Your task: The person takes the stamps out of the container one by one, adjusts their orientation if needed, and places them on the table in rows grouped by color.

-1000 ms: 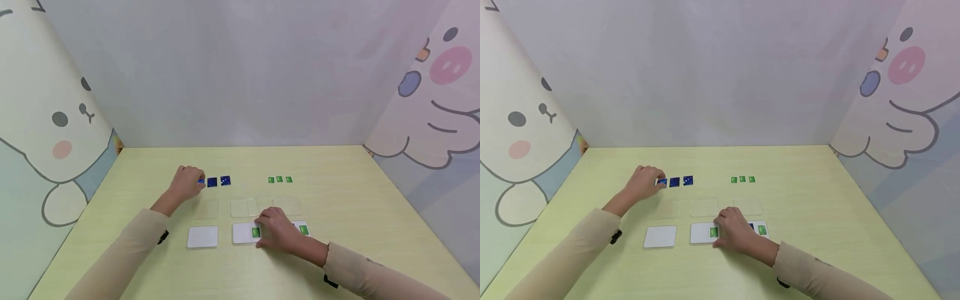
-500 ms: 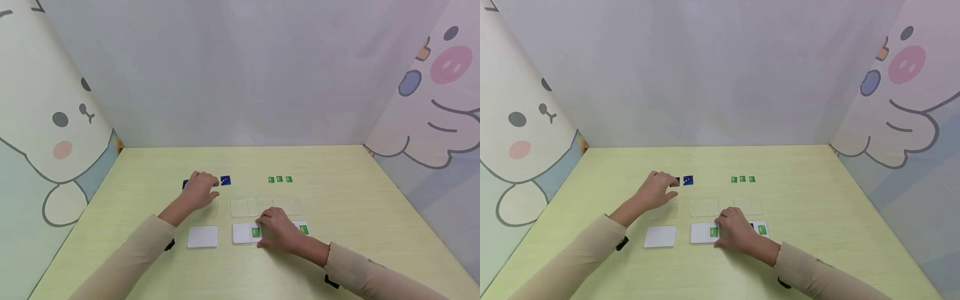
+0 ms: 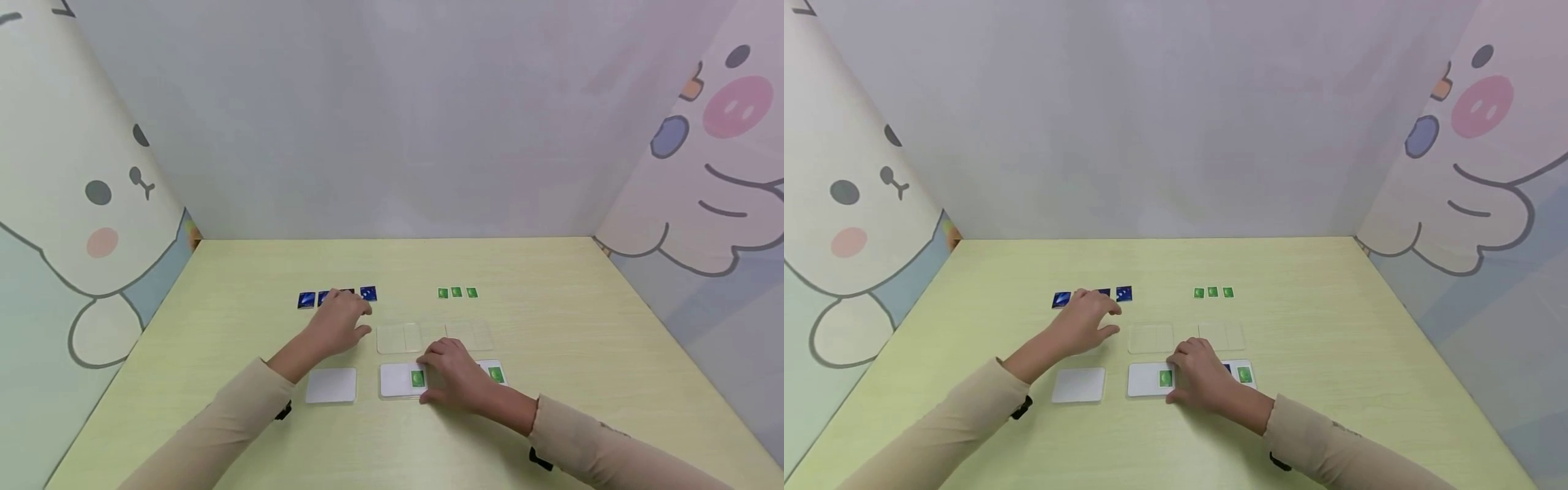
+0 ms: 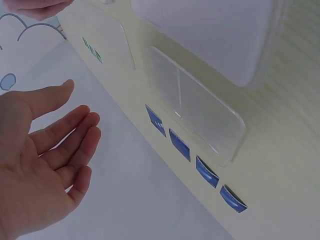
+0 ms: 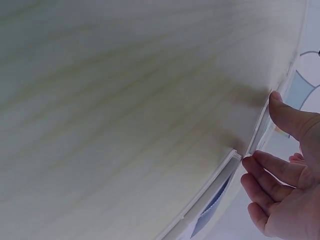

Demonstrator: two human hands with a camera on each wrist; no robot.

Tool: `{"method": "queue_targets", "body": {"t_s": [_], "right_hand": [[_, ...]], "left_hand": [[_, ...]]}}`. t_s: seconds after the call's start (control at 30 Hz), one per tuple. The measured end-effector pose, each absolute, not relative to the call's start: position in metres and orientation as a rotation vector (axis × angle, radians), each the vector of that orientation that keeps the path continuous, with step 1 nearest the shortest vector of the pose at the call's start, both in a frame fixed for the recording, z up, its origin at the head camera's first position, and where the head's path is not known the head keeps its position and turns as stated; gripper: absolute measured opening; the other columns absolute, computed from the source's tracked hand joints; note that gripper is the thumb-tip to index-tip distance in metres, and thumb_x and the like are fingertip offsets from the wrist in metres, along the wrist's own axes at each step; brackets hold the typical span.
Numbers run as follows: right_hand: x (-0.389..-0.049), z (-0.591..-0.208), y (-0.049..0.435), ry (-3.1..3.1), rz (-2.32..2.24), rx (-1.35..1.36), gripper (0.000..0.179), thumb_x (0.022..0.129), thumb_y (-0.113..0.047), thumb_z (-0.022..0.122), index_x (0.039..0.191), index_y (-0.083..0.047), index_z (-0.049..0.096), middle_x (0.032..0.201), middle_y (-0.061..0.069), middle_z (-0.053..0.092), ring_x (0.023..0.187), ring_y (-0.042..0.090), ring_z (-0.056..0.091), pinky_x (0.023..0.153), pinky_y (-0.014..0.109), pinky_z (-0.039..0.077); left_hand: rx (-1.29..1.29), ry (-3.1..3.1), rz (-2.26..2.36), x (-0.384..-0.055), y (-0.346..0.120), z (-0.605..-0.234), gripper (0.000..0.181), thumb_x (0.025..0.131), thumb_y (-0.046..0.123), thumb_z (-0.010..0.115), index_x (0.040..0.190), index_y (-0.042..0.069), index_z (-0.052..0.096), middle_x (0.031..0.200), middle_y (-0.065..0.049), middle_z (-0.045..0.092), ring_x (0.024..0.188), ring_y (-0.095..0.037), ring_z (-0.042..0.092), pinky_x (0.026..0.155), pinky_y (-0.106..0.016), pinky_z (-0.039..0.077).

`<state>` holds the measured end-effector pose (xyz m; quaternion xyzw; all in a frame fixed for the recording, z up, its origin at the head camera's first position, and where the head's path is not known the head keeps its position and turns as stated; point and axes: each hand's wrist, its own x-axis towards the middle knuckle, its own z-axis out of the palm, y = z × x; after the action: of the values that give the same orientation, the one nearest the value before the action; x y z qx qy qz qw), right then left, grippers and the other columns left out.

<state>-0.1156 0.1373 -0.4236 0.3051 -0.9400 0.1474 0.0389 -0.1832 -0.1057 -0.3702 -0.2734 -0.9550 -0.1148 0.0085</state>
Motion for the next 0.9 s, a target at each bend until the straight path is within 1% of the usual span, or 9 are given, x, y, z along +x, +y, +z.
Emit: {"method": "queue_targets", "body": {"t_s": [0.27, 0.57, 0.73, 0.9], "right_hand": [[-0.116, -0.422, 0.137, -2.899, 0.467, 0.935, 0.054, 0.066, -0.038, 0.087, 0.106, -0.007, 0.07, 0.102, 0.001, 0.068, 0.1, 0.017, 0.056, 0.098, 0.044, 0.043], [-0.116, -0.421, 0.136, -2.935, 0.452, 0.914, 0.055, 0.066, -0.042, 0.086, 0.107, -0.008, 0.07, 0.103, 0.001, 0.068, 0.1, 0.017, 0.056, 0.1, 0.044, 0.042], [-0.116, -0.422, 0.136, -2.933, 0.461, 0.908, 0.055, 0.065, -0.041, 0.087, 0.106, -0.008, 0.071, 0.102, 0.0, 0.068, 0.1, 0.017, 0.056, 0.1, 0.044, 0.042], [-0.117, -0.421, 0.136, -2.926, 0.476, 0.906, 0.054, 0.064, -0.038, 0.088, 0.105, -0.007, 0.071, 0.101, 0.0, 0.068, 0.099, 0.017, 0.057, 0.099, 0.044, 0.043]], "left_hand": [[-0.857, -3.014, -0.39, -0.179, -0.104, -0.374, 0.026, 0.084, 0.022, 0.073, 0.105, 0.006, 0.071, 0.104, -0.008, 0.072, 0.105, -0.028, 0.062, 0.101, -0.05, 0.04], [-0.904, -3.021, -0.495, -0.173, -0.097, -0.379, 0.026, 0.085, 0.021, 0.073, 0.104, 0.004, 0.07, 0.104, -0.009, 0.072, 0.107, -0.029, 0.061, 0.099, -0.049, 0.038], [-0.951, -3.034, -0.544, -0.166, -0.088, -0.381, 0.026, 0.085, 0.022, 0.072, 0.105, 0.005, 0.07, 0.105, -0.008, 0.071, 0.104, -0.026, 0.061, 0.099, -0.046, 0.038], [-0.974, -3.059, -0.491, -0.16, -0.081, -0.382, 0.026, 0.086, 0.025, 0.072, 0.106, 0.008, 0.07, 0.105, -0.005, 0.071, 0.103, -0.024, 0.06, 0.098, -0.043, 0.038]]}}
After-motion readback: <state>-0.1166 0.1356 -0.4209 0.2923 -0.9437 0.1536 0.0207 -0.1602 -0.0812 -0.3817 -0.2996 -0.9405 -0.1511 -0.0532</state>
